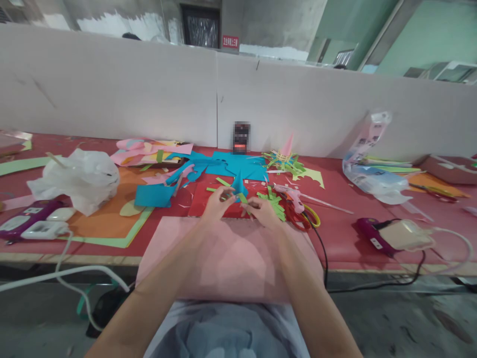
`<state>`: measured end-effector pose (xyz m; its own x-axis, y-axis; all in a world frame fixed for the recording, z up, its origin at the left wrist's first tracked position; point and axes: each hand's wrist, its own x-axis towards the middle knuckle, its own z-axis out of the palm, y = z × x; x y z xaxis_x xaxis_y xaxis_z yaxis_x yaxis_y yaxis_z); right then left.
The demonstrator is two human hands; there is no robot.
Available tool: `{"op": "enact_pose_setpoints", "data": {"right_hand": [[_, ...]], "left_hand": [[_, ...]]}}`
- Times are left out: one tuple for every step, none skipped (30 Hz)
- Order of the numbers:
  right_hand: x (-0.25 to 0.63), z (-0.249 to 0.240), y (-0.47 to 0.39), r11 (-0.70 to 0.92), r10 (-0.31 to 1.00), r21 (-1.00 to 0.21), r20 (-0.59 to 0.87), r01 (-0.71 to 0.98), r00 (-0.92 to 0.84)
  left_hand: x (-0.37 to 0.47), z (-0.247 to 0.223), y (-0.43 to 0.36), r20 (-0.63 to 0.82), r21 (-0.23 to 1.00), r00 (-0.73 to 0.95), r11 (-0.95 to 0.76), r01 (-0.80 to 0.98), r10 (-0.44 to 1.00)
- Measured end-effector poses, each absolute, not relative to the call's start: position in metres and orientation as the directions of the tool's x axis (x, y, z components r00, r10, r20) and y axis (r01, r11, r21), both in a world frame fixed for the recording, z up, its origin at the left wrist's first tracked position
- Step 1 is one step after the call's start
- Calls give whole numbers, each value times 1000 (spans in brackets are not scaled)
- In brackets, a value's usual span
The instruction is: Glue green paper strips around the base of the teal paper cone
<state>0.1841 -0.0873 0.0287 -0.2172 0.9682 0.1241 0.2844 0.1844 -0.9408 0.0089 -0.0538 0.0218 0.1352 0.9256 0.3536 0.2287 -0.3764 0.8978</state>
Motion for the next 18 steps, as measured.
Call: {"op": "enact_pose_setpoints", "data": {"right_hand": [[183,29,-88,182,967,-944,122,275,-222],[183,29,-88,177,966,-946,115,270,-232],[182,29,-88,172,964,-949,107,266,-244],[181,28,-88,169,962,-951,102,260,-252],[181,27,-87,167,962,-953,101,253,-253],[181,27,-87,166,964,-956,105,244,-245],[181,26,-87,163,967,-958,108,235,-229],[181,25,-86,156,972,-961,109,228,-208],[181,25,-86,149,976,-963,107,223,-189],[182,25,-85,144,979,-965,106,221,-176],[182,25,-85,145,979,-965,109,220,-170],[182,25,-85,153,979,-963,117,221,-168],[182,25,-84,165,978,-962,130,220,-165],[183,25,-84,180,976,-960,147,215,-161],[182,24,-84,193,974,-959,163,208,-156],[182,24,-84,203,973,-958,175,201,-150],[182,23,-84,209,972,-959,182,191,-147],[181,22,-84,211,971,-961,185,179,-150]], "left_hand": [[10,21,-55,345,892,196,-386,235,918],[12,20,-55,339,884,248,-398,246,907],[13,19,-56,338,875,282,-410,256,898],[13,18,-56,343,869,290,-419,264,894],[13,17,-56,347,867,276,-419,269,896],[13,17,-55,346,872,247,-407,272,905],[12,17,-54,338,880,210,-387,276,917],[10,17,-53,324,890,173,-362,278,930],[9,18,-52,310,898,139,-338,281,940],[8,18,-51,301,904,108,-319,285,948],[7,19,-50,297,906,87,-309,288,951],[7,19,-49,296,907,79,-306,291,952],[7,19,-49,294,906,79,-304,294,952],[7,19,-48,291,905,85,-303,300,953],[8,19,-48,286,903,95,-302,305,953],[8,19,-48,282,902,105,-301,308,954],[9,19,-48,276,904,109,-297,309,955],[9,20,-48,269,907,104,-288,307,958]]}}
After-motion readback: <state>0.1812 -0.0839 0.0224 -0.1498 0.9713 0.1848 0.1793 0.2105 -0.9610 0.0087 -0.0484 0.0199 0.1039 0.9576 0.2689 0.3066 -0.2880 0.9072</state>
